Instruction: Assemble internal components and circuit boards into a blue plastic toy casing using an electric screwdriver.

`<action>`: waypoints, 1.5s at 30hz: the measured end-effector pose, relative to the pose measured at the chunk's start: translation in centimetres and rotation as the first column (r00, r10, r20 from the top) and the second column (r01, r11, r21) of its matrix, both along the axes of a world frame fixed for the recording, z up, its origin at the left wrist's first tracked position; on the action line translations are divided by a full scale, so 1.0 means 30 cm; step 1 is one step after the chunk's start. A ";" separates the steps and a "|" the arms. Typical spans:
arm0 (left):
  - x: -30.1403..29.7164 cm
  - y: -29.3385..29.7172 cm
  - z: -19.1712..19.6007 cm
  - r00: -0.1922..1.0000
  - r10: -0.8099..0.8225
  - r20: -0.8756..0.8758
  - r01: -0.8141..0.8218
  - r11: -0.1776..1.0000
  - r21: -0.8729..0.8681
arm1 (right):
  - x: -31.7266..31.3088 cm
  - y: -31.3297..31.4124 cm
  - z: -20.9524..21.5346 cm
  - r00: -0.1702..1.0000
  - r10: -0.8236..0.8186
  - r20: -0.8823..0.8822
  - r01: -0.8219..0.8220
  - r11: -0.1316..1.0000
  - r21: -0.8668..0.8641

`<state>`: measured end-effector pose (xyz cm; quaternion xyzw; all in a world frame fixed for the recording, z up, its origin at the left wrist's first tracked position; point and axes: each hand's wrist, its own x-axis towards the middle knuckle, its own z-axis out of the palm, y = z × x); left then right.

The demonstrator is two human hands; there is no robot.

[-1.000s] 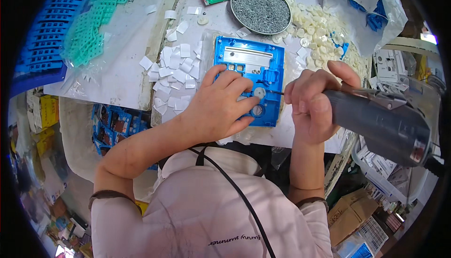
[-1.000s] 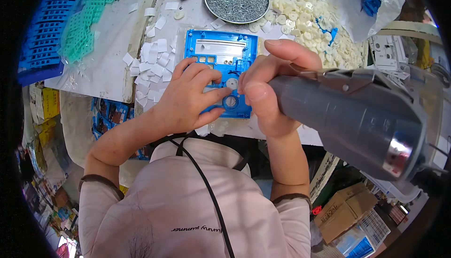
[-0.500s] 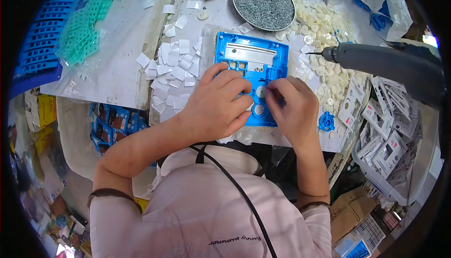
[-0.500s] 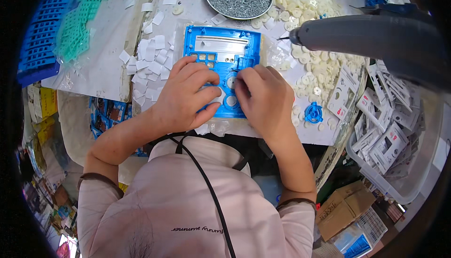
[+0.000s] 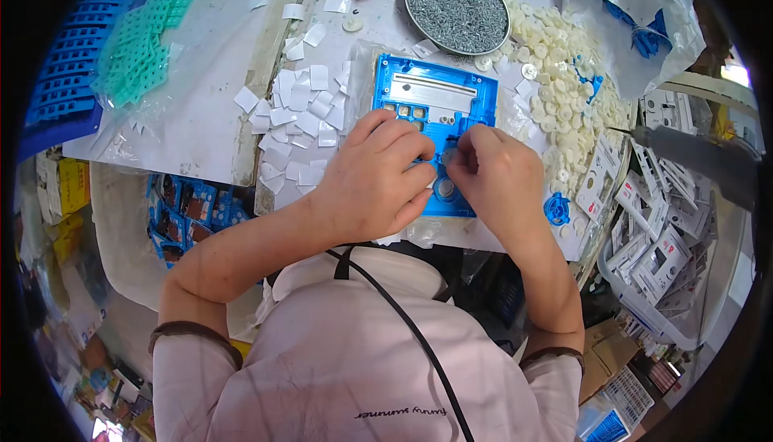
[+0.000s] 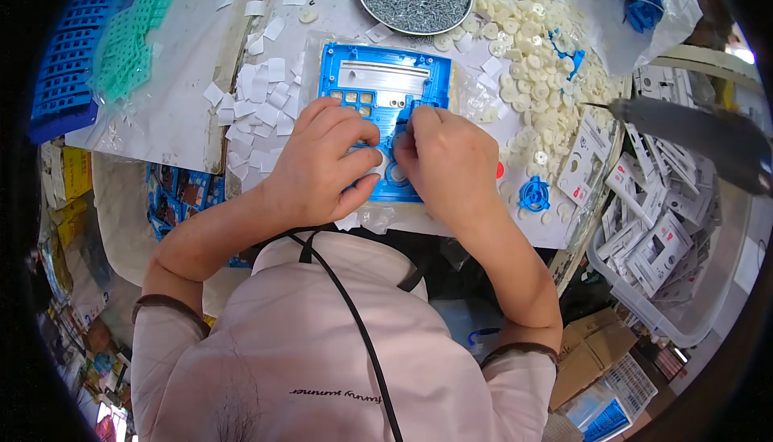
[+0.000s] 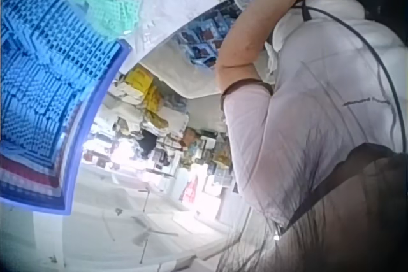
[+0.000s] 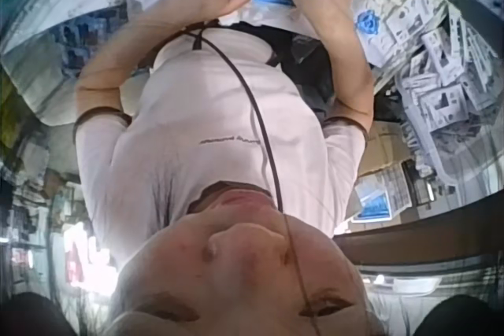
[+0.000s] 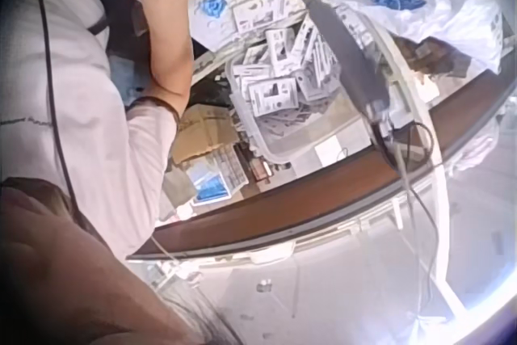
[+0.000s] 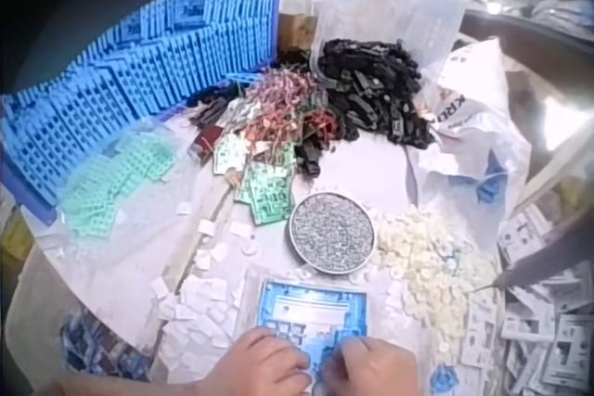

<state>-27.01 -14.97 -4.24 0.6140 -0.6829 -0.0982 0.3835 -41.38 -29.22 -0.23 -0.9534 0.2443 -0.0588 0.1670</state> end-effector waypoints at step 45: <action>0.053 -0.001 0.021 0.977 0.212 -0.006 -0.212 0.974 -0.080 | -0.125 0.037 0.016 0.919 -0.393 -0.028 0.394 0.913 0.107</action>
